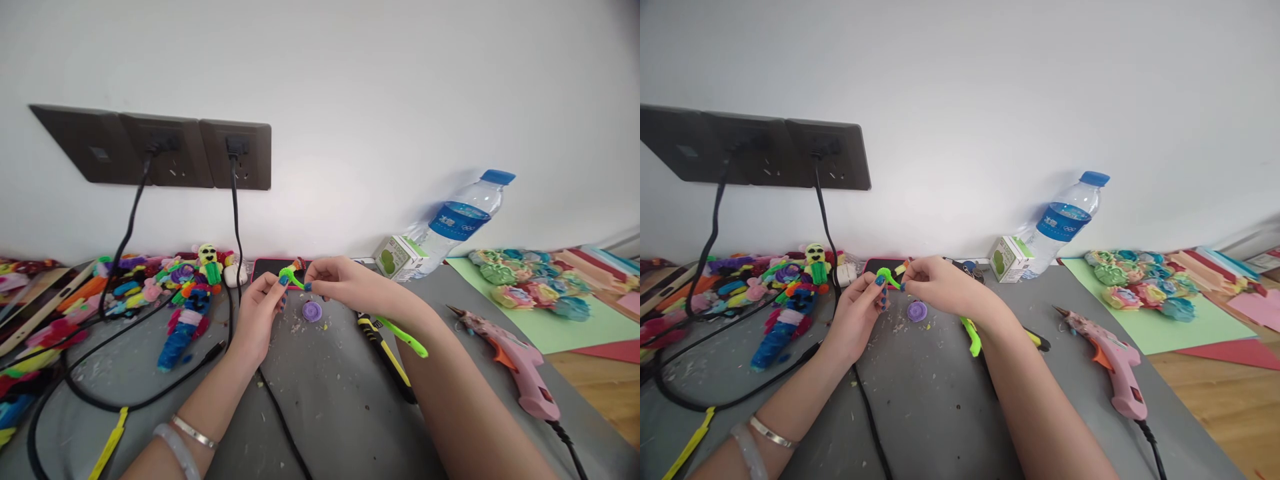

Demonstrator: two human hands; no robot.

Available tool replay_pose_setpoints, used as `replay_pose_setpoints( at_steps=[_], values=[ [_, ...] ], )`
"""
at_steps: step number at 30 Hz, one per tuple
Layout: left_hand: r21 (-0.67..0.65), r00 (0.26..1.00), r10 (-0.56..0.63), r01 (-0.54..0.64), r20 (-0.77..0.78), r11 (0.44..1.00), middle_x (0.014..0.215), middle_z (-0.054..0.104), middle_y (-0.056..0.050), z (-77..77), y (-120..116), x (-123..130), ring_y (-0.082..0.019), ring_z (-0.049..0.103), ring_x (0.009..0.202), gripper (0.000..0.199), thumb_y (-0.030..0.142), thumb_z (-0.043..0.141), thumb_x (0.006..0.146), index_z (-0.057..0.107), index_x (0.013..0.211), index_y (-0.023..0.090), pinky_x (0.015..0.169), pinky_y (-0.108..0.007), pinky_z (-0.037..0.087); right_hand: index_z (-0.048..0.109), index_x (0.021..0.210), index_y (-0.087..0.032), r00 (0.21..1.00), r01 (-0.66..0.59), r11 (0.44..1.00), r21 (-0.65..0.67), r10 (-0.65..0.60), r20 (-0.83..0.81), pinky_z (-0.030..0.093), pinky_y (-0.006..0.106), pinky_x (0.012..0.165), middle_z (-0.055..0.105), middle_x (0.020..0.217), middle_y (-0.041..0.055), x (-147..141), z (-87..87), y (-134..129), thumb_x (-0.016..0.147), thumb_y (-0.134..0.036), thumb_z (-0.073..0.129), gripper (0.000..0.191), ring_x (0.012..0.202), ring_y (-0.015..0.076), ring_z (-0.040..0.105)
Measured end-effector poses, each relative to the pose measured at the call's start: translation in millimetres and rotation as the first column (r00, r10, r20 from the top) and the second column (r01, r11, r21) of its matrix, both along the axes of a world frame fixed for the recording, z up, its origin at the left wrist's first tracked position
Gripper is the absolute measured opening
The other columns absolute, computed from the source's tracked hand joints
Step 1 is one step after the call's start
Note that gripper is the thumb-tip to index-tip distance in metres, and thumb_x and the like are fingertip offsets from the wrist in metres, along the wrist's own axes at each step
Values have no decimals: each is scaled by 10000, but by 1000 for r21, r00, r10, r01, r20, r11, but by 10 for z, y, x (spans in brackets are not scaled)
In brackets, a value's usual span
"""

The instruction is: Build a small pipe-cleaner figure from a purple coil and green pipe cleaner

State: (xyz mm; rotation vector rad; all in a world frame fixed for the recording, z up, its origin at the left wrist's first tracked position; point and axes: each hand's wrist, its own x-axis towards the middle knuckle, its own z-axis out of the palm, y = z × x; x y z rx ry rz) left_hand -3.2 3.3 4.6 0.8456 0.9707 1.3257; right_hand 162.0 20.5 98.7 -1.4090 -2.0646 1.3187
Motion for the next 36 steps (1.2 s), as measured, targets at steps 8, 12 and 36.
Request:
replay_pose_setpoints(
  at_steps=[8, 12, 36],
  values=[
    [-25, 1000, -6, 6, -2, 1000, 627, 422, 45, 38, -11, 11, -98, 353, 583, 365, 460, 759, 691, 518, 645, 190, 531, -201, 328, 572, 785, -178, 1000, -10, 1000, 1, 10, 14, 264, 236, 495, 463, 658, -43, -1, 8, 0, 791, -270, 500, 116, 523, 85, 329],
    [-11, 1000, -11, 11, 1, 1000, 627, 419, 44, 24, -4, 15, -99, 350, 588, 358, 447, 754, 702, 514, 642, 188, 536, -202, 323, 561, 772, -183, 999, 1, 1000, 2, -1, 33, 268, 237, 502, 443, 639, -53, -10, 22, -4, 785, -252, 503, 92, 517, 83, 322],
    [31, 1000, -9, 10, -29, 999, 630, 401, 43, 17, -8, 18, -108, 352, 598, 337, 426, 729, 727, 497, 653, 193, 552, -212, 317, 558, 739, -179, 1000, -22, 1000, 6, 22, 5, 264, 239, 506, 434, 624, -52, 12, -19, 30, 781, -232, 508, 84, 548, 91, 335]
  ],
)
